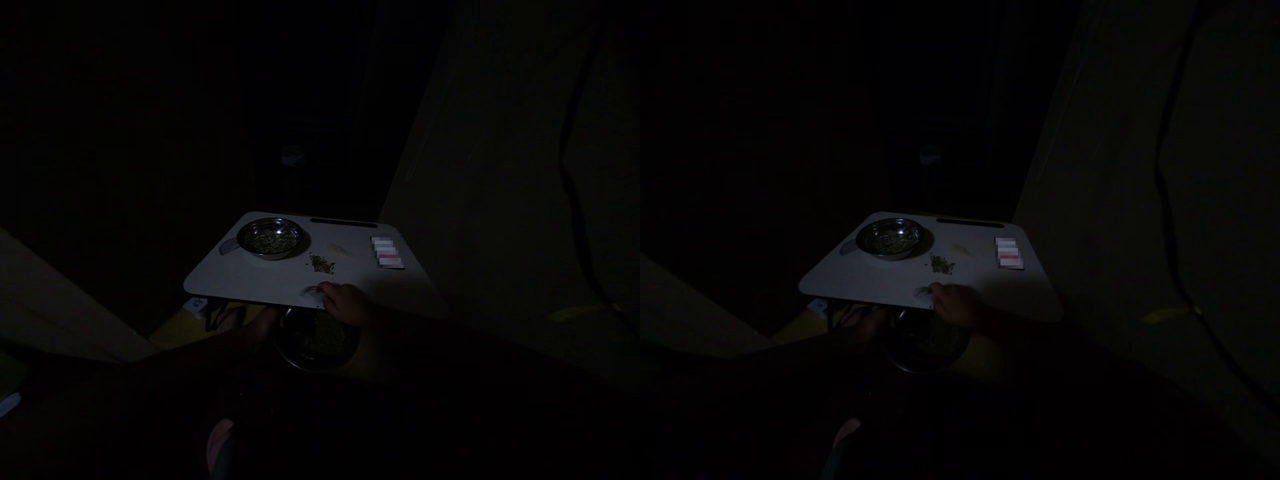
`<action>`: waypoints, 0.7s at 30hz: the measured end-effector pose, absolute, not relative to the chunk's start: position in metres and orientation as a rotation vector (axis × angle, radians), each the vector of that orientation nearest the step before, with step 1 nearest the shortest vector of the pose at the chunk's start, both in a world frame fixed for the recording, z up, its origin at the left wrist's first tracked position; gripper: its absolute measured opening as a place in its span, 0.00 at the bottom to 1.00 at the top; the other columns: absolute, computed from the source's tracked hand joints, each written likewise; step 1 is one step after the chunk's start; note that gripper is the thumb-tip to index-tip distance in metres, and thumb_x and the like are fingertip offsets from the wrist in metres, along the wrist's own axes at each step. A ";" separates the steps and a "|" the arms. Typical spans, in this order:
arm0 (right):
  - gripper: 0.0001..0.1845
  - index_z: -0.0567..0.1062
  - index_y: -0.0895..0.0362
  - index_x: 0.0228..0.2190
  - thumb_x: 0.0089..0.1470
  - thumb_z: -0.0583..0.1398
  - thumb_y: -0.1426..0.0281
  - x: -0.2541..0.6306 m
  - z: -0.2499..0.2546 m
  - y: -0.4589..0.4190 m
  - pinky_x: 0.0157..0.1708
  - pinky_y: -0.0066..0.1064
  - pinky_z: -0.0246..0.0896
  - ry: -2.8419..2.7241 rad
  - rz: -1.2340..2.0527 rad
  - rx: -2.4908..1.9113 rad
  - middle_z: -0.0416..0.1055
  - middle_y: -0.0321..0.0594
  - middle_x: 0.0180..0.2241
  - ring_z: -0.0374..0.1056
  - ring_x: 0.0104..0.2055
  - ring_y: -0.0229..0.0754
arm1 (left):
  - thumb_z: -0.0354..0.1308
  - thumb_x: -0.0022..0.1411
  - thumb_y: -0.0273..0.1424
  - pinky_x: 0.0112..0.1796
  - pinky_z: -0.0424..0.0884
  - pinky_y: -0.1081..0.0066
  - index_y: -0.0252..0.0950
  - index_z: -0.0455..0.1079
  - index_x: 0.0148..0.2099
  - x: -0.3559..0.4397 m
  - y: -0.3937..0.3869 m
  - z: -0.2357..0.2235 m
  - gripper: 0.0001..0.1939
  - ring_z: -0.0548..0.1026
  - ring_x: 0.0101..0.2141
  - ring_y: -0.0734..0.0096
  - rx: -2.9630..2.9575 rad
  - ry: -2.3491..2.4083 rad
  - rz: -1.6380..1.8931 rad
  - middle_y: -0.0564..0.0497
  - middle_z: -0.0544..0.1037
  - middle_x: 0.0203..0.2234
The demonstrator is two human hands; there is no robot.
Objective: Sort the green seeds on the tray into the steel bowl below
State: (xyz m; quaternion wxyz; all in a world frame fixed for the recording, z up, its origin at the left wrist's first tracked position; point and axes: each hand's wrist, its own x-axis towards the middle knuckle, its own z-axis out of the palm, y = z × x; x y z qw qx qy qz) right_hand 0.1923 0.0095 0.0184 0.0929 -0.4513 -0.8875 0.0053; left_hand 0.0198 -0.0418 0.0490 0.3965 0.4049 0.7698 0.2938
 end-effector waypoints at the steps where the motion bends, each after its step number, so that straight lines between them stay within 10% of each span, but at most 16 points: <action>1: 0.16 0.59 0.56 0.41 0.50 0.43 0.67 0.190 0.018 0.007 0.29 0.26 0.50 -2.642 0.017 -1.316 0.67 0.41 0.33 0.63 0.31 0.37 | 0.50 0.39 0.25 0.16 0.59 0.73 0.36 0.59 0.10 0.021 -0.043 0.052 0.11 0.65 0.16 0.72 1.035 1.977 0.735 0.52 0.64 0.10; 21: 0.18 0.59 0.59 0.42 0.50 0.42 0.68 0.231 0.023 0.038 0.26 0.26 0.52 -2.586 -0.236 -1.619 0.69 0.43 0.27 0.65 0.28 0.40 | 0.51 0.39 0.27 0.16 0.61 0.71 0.37 0.59 0.09 0.025 -0.046 0.057 0.11 0.66 0.18 0.68 0.953 1.984 0.792 0.51 0.65 0.10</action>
